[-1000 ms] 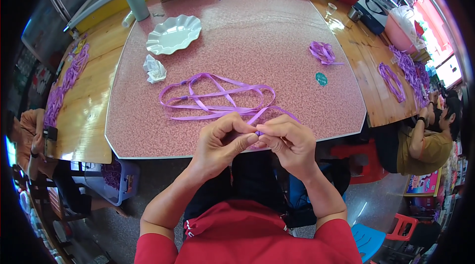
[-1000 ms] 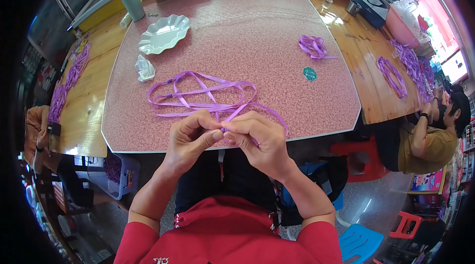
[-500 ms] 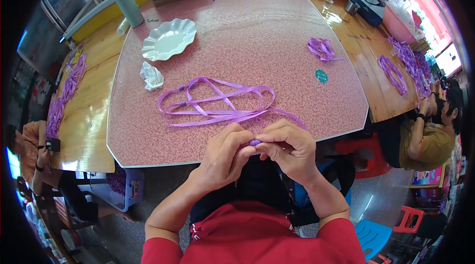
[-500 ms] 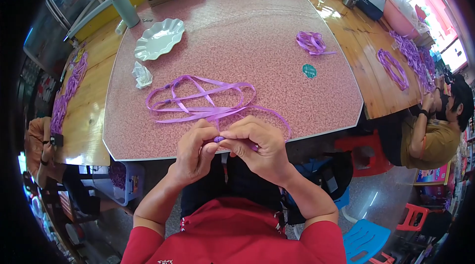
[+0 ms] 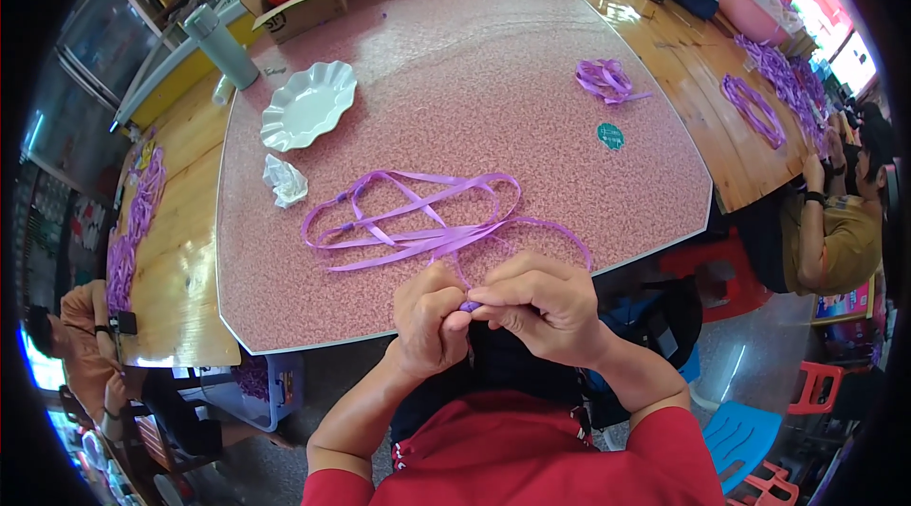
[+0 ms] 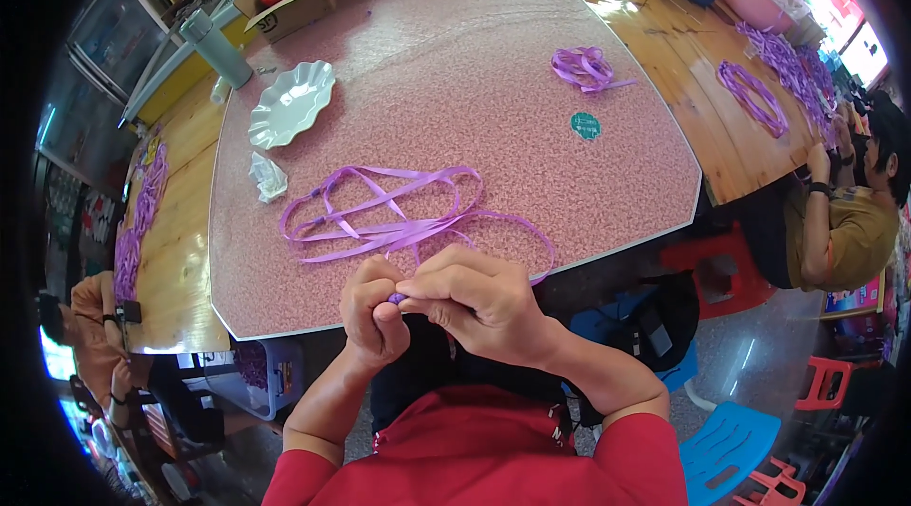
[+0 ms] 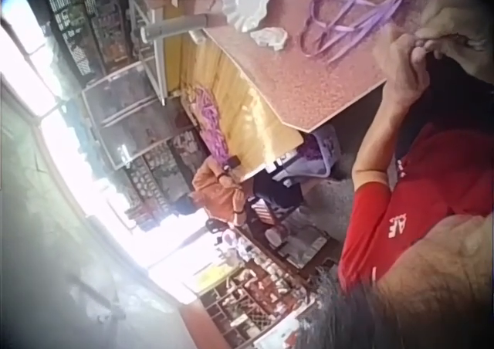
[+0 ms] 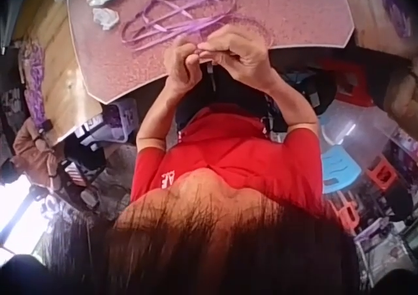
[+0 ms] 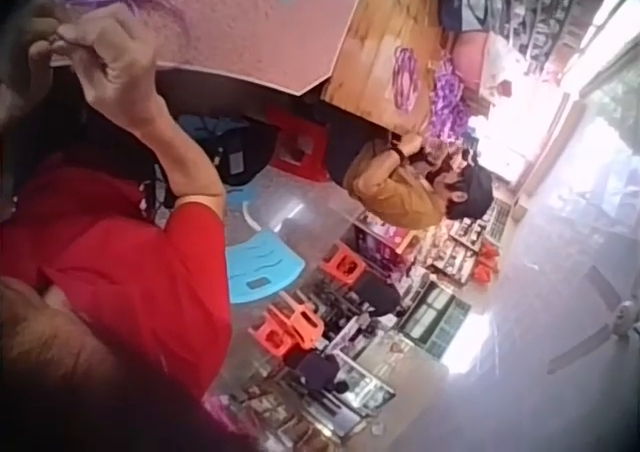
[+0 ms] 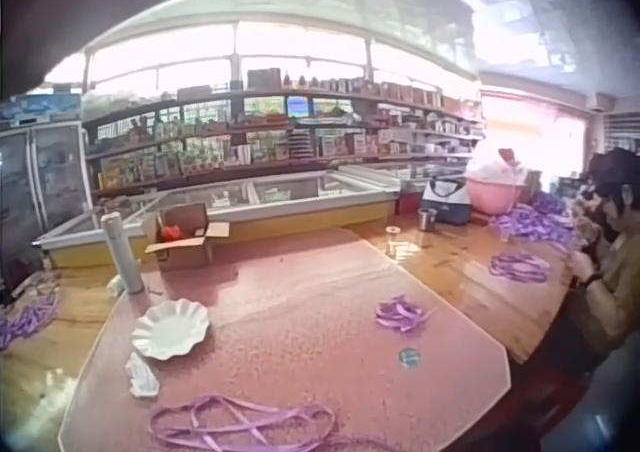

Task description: Assembling plastic toy wands by threading a purple ribbon through a decorative flower-shaped head piece.

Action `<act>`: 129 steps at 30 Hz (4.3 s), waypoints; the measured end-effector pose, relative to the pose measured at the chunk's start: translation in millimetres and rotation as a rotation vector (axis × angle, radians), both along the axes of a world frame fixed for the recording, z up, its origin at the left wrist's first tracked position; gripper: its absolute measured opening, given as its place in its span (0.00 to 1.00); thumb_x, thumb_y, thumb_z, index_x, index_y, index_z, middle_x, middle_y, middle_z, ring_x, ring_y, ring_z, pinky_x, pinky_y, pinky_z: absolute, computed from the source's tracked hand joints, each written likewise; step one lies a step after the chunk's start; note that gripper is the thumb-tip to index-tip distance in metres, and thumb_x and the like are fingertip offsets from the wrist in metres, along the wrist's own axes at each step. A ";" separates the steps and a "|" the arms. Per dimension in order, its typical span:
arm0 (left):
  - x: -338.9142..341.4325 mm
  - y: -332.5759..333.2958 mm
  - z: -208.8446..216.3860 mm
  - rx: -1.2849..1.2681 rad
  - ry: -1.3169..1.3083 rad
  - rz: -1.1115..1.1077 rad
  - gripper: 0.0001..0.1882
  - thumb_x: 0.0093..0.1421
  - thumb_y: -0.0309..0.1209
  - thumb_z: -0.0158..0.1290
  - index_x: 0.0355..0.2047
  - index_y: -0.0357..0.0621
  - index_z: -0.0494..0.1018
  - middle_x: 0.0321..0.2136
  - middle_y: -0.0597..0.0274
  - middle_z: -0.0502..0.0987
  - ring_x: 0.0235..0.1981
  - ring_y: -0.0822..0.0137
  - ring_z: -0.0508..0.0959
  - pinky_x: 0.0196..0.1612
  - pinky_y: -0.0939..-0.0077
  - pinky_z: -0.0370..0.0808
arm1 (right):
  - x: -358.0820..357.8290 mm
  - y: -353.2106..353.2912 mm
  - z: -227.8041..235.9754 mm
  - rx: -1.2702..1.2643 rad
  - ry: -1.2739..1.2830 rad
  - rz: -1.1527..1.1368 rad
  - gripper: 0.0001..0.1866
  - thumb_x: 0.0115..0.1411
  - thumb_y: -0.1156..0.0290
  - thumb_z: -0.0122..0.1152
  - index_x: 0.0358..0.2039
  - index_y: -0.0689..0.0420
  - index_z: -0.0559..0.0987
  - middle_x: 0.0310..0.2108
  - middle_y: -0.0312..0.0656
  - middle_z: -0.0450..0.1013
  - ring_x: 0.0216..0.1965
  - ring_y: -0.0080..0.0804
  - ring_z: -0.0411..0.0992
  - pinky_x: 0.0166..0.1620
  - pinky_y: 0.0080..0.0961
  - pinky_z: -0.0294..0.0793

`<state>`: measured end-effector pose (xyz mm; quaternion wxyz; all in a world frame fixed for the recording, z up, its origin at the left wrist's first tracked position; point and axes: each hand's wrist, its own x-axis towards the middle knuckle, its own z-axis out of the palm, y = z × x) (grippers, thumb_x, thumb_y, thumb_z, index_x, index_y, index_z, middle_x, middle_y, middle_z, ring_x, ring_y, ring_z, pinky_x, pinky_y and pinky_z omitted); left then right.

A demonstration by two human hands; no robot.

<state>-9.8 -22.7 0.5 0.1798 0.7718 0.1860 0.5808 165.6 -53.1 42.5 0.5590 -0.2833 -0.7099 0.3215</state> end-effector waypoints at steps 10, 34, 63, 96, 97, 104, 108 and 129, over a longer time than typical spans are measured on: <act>-4.1 -6.0 15.8 -0.184 0.029 -0.156 0.16 0.74 0.39 0.43 0.36 0.37 0.68 0.22 0.55 0.69 0.19 0.64 0.69 0.22 0.70 0.63 | 8.6 10.0 8.8 0.355 -0.169 -0.027 0.14 0.51 0.81 0.71 0.39 0.63 0.82 0.33 0.44 0.79 0.28 0.33 0.79 0.28 0.24 0.79; -1.0 1.4 8.3 -0.220 -0.011 -0.149 0.13 0.71 0.37 0.48 0.35 0.39 0.70 0.20 0.56 0.69 0.17 0.58 0.69 0.19 0.65 0.62 | 1.1 5.2 -1.6 0.102 -0.047 -0.044 0.13 0.56 0.79 0.71 0.43 0.61 0.83 0.35 0.44 0.78 0.29 0.29 0.79 0.32 0.22 0.79; 0.0 2.2 33.3 -0.564 0.102 -0.218 0.17 0.74 0.38 0.45 0.33 0.36 0.72 0.22 0.57 0.71 0.19 0.60 0.72 0.24 0.69 0.66 | 12.6 22.2 -10.4 0.356 -0.140 -0.095 0.16 0.51 0.83 0.69 0.43 0.65 0.81 0.36 0.44 0.78 0.32 0.34 0.79 0.31 0.28 0.80; -12.9 3.4 16.8 -0.428 0.022 -0.242 0.09 0.68 0.31 0.53 0.37 0.37 0.72 0.26 0.56 0.72 0.24 0.63 0.71 0.27 0.71 0.67 | 6.3 7.6 -1.6 0.104 -0.176 -0.122 0.13 0.53 0.81 0.73 0.40 0.59 0.83 0.36 0.43 0.78 0.33 0.31 0.77 0.33 0.24 0.76; -15.8 4.2 20.1 -0.488 0.021 -0.225 0.08 0.66 0.30 0.54 0.38 0.37 0.72 0.27 0.57 0.72 0.26 0.64 0.72 0.29 0.73 0.67 | 6.9 8.7 0.5 0.092 -0.186 -0.126 0.12 0.53 0.81 0.73 0.39 0.59 0.83 0.37 0.43 0.78 0.33 0.32 0.77 0.33 0.24 0.76; -43.6 17.7 25.5 -0.775 -0.311 -0.093 0.06 0.66 0.21 0.54 0.43 0.37 0.73 0.38 0.63 0.73 0.33 0.76 0.74 0.37 0.81 0.72 | 44.0 37.2 8.5 0.177 -0.311 -0.312 0.11 0.54 0.83 0.69 0.39 0.61 0.83 0.40 0.45 0.77 0.38 0.37 0.78 0.38 0.27 0.77; -31.7 10.8 27.2 -0.801 -0.273 -0.203 0.08 0.66 0.20 0.55 0.45 0.35 0.73 0.34 0.62 0.75 0.32 0.73 0.77 0.37 0.79 0.76 | 34.5 29.7 17.2 0.156 -0.329 -0.234 0.15 0.54 0.79 0.72 0.43 0.60 0.83 0.44 0.45 0.78 0.44 0.39 0.77 0.45 0.31 0.77; -23.8 0.1 13.2 -0.555 -0.035 -0.248 0.10 0.67 0.30 0.57 0.41 0.36 0.72 0.32 0.58 0.74 0.30 0.71 0.76 0.33 0.77 0.73 | -3.7 19.1 1.1 0.136 -0.182 -0.076 0.10 0.57 0.77 0.71 0.40 0.60 0.82 0.33 0.42 0.77 0.38 0.33 0.78 0.56 0.44 0.77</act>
